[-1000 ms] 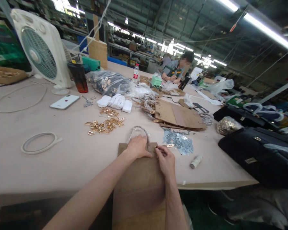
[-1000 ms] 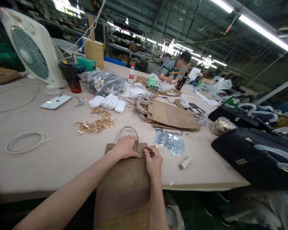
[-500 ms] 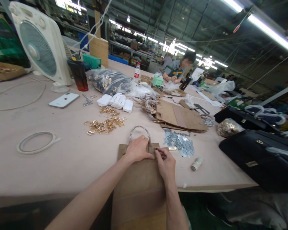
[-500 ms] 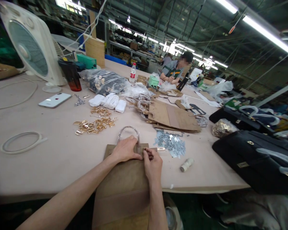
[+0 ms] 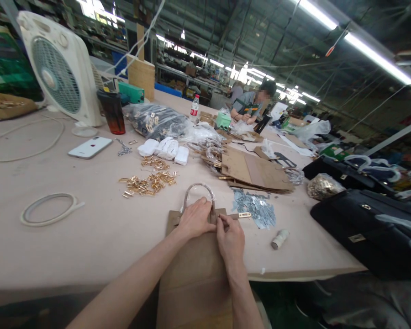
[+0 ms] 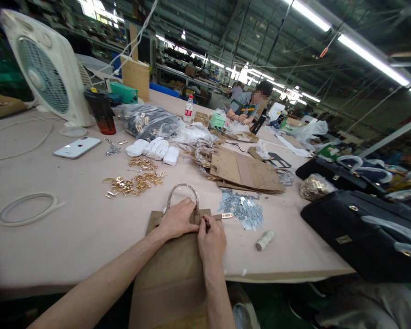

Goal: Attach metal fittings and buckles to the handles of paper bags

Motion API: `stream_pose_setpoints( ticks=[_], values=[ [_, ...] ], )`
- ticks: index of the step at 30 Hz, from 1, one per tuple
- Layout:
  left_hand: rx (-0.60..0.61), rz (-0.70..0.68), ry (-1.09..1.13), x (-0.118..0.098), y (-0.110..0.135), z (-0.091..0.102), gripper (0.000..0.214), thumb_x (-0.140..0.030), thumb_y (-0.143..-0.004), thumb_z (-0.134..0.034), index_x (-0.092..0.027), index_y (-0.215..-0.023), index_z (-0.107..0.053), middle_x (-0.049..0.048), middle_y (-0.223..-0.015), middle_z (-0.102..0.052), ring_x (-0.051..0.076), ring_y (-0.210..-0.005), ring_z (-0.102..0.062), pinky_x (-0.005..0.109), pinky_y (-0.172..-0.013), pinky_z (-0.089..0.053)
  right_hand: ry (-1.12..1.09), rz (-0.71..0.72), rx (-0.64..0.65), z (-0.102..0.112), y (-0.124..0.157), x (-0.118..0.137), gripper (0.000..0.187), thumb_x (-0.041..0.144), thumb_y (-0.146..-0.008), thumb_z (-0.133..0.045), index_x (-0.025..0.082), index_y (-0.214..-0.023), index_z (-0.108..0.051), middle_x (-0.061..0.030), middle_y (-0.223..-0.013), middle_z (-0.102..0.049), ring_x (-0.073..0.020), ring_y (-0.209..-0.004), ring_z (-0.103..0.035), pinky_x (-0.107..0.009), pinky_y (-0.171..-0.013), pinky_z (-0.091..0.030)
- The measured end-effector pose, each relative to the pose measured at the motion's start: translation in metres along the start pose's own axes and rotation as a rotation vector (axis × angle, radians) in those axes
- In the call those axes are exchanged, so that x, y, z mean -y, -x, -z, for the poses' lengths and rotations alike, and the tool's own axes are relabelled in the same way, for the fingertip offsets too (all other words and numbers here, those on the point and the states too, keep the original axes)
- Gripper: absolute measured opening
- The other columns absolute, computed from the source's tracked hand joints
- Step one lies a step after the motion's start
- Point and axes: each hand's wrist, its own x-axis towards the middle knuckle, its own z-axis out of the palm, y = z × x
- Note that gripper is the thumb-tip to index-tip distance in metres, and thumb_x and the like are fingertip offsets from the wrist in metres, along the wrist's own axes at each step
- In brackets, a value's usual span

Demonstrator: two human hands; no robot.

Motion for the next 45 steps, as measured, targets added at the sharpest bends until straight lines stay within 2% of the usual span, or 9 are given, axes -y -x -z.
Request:
stream_pose_setpoints(
  ticks=[4, 11, 21, 26, 29, 35, 40, 43, 45],
  values=[
    [-0.011, 0.008, 0.024, -0.003, 0.001, 0.002, 0.052, -0.064, -0.074, -0.075, -0.022, -0.099, -0.059, 0.009, -0.108, -0.062, 0.029, -0.1, -0.064, 0.038, -0.083, -0.052, -0.21, -0.069, 0.026, 0.006, -0.004, -0.001, 0.036, 0.048, -0.095, -0.061, 0.021, -0.112, -0.077, -0.0089, -0.097, -0.076, -0.0239, -0.082, -0.069, -0.035, -0.08, -0.054],
    [-0.102, -0.039, 0.077, -0.008, 0.007, 0.004, 0.054, -0.065, -0.075, -0.078, -0.021, -0.102, -0.06, 0.008, -0.11, -0.06, 0.028, -0.104, -0.062, 0.039, -0.087, -0.052, -0.289, -0.153, -0.2, 0.016, -0.004, -0.005, 0.065, 0.058, -0.094, -0.059, 0.019, -0.147, -0.054, -0.0121, -0.117, -0.071, -0.0261, -0.1, -0.067, -0.039, -0.091, -0.052],
    [-0.443, -0.273, -0.024, -0.003, 0.041, 0.003, 0.03, -0.029, -0.095, -0.064, -0.02, -0.124, -0.064, 0.0119, -0.116, -0.062, 0.028, -0.112, -0.059, 0.044, -0.098, -0.051, -0.397, -0.134, -0.072, 0.024, -0.004, -0.011, 0.044, 0.054, -0.091, -0.063, 0.022, -0.12, -0.07, -0.0078, -0.109, -0.075, -0.0272, -0.099, -0.069, -0.04, -0.093, -0.052],
    [-0.623, -0.248, 0.054, 0.015, 0.065, 0.005, 0.028, -0.032, -0.1, -0.059, -0.02, -0.123, -0.068, 0.012, -0.118, -0.064, 0.026, -0.112, -0.062, 0.041, -0.097, -0.053, -0.424, -0.107, -0.08, 0.029, -0.002, -0.011, 0.041, 0.05, -0.088, -0.066, 0.022, -0.117, -0.071, -0.0051, -0.103, -0.075, -0.0245, -0.093, -0.068, -0.038, -0.09, -0.052],
    [-0.646, -0.201, 0.175, 0.02, 0.076, 0.01, 0.03, -0.037, -0.1, -0.06, -0.02, -0.123, -0.068, 0.0119, -0.116, -0.064, 0.025, -0.112, -0.063, 0.04, -0.099, -0.053, -0.423, -0.09, -0.056, 0.03, 0.001, -0.01, 0.045, 0.049, -0.084, -0.072, 0.022, -0.12, -0.071, -0.0045, -0.103, -0.075, -0.0243, -0.093, -0.068, -0.037, -0.089, -0.052],
    [-0.414, -0.137, 0.278, 0.022, 0.091, 0.017, 0.038, -0.045, -0.089, -0.073, -0.024, -0.12, -0.07, 0.0064, -0.104, -0.069, 0.023, -0.098, -0.066, 0.036, -0.09, -0.054, -0.404, -0.061, -0.023, 0.027, 0.002, -0.009, 0.043, 0.045, -0.084, -0.072, 0.023, -0.121, -0.07, -0.0034, -0.098, -0.075, -0.0232, -0.09, -0.068, -0.036, -0.087, -0.052],
    [-0.732, 0.193, 0.483, 0.036, 0.099, 0.017, 0.038, -0.047, -0.097, -0.059, -0.018, -0.121, -0.068, -0.0007, -0.081, -0.06, 0.015, -0.071, -0.058, 0.028, -0.072, -0.051, -0.437, -0.07, -0.044, 0.027, 0.003, -0.013, 0.043, 0.044, -0.084, -0.071, 0.023, -0.121, -0.07, -0.0031, -0.096, -0.074, -0.0231, -0.091, -0.067, -0.036, -0.088, -0.052],
    [-0.913, 0.371, 0.472, 0.046, 0.106, 0.024, 0.05, -0.045, -0.092, -0.065, -0.018, -0.134, -0.059, 0.0015, -0.093, -0.06, 0.016, -0.076, -0.06, 0.03, -0.074, -0.053, -0.428, -0.068, -0.08, 0.029, 0.003, -0.012, 0.041, 0.044, -0.083, -0.072, 0.024, -0.118, -0.072, -0.0035, -0.103, -0.074, -0.0234, -0.094, -0.067, -0.037, -0.091, -0.051],
    [-0.999, 0.337, 0.33, 0.049, 0.109, 0.034, 0.061, -0.038, -0.088, -0.07, -0.016, -0.143, -0.052, 0.0104, -0.114, -0.061, 0.023, -0.097, -0.063, 0.038, -0.084, -0.056, -0.443, -0.078, -0.083, 0.03, 0.003, -0.011, 0.041, 0.044, -0.083, -0.072, 0.024, -0.119, -0.071, -0.003, -0.099, -0.074, -0.0227, -0.09, -0.067, -0.036, -0.088, -0.051]
  ],
)
